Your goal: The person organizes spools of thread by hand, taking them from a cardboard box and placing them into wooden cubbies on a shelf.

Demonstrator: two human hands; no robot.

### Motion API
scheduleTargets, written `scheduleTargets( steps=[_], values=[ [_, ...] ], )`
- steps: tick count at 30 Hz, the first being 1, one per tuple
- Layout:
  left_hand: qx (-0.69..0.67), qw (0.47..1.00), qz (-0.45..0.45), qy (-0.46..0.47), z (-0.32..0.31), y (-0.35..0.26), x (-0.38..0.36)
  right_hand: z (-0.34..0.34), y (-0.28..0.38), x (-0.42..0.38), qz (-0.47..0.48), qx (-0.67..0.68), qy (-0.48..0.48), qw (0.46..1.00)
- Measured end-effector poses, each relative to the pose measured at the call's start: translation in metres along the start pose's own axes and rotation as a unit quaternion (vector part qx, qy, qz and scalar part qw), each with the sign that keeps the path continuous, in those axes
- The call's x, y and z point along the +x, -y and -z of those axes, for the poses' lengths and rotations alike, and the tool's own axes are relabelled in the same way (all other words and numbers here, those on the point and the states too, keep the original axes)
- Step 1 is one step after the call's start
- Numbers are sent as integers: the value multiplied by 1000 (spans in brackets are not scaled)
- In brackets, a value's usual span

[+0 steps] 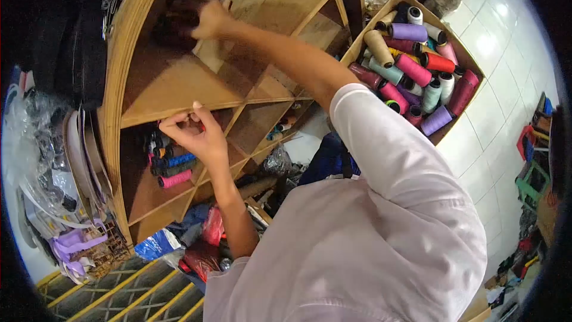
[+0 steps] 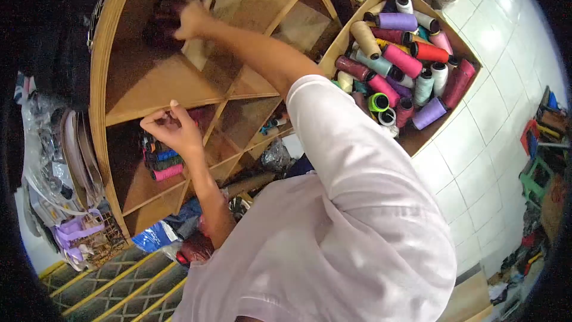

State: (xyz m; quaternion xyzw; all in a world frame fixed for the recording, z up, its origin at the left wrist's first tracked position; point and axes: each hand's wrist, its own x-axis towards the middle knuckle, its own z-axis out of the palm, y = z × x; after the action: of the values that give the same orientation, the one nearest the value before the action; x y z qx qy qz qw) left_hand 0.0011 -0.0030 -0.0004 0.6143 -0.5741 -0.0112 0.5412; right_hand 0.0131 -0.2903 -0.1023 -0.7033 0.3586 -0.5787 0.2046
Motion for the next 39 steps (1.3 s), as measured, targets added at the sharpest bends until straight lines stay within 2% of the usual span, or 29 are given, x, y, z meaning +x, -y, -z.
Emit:
scheduleTargets(
  steps=[1, 2, 3, 4, 5, 6, 7, 8, 12, 14, 15, 16, 19, 23, 25, 28, 31, 34, 39],
  values=[
    [16, 1000, -3, 8, 1, -3, 0, 5, 1, 11, 63, 38, -100, 992],
    [21, 1000, 3, 3, 2, 0, -2, 16, 12, 27, 62, 45, -93, 993],
    [32, 999, -17, -2, 2, 3, -1, 32, 24, 49, 20, -24, 53, 998],
    [40, 998, -38, -5, 2, 6, 0, 40, 31, 62, -21, -95, 195, 976],
    [39, 998, -38, -5, 3, 6, 0, 36, 35, 69, -21, -97, 195, 976],
    [27, 999, -26, 5, 3, 6, -1, 30, 40, 79, 96, -198, 137, 966],
    [15, 1000, -15, 15, 3, 5, -2, 28, 42, 87, 211, -296, 76, 929],
    [4, 1000, -5, 25, 4, 4, -1, 29, 40, 92, 212, -300, 73, 927],
    [13, 1000, -4, 17, 5, 0, -1, 41, 88, 76, 205, -278, 68, 936],
    [50, 998, 44, 17, 7, -3, -1, 24, 96, 89, 200, -260, 71, 942],
    [16, 999, 32, 7, 4, -5, -1, 29, 90, 88, 198, -250, 73, 945],
    [17, 999, 32, 5, 5, -5, -1, 30, 114, 74, 195, -240, 75, 948],
    [66, 998, 13, 17, 8, -5, 0, 44, 133, 56, 187, -220, 81, 954],
    [69, 997, 37, 4, 3, -2, -2, 13, 135, 78, 160, -205, 93, 961],
    [3, 1000, 16, -17, 0, 2, -2, 8, 128, 83, 139, -195, 100, 966],
    [51, 998, 33, -5, 1, -8, -1, 11, 124, 76, 118, -174, 107, 972],
    [6, 998, 63, -3, 1, -4, -4, 17, 123, 68, 102, -147, 115, 977],
    [40, 999, 31, 4, 3, -1, -2, 12, 118, 77, 88, -118, 119, 982],
    [18, 999, 40, 13, 3, -2, -3, 18, 114, 62, 61, -68, 136, 987]
  ],
)
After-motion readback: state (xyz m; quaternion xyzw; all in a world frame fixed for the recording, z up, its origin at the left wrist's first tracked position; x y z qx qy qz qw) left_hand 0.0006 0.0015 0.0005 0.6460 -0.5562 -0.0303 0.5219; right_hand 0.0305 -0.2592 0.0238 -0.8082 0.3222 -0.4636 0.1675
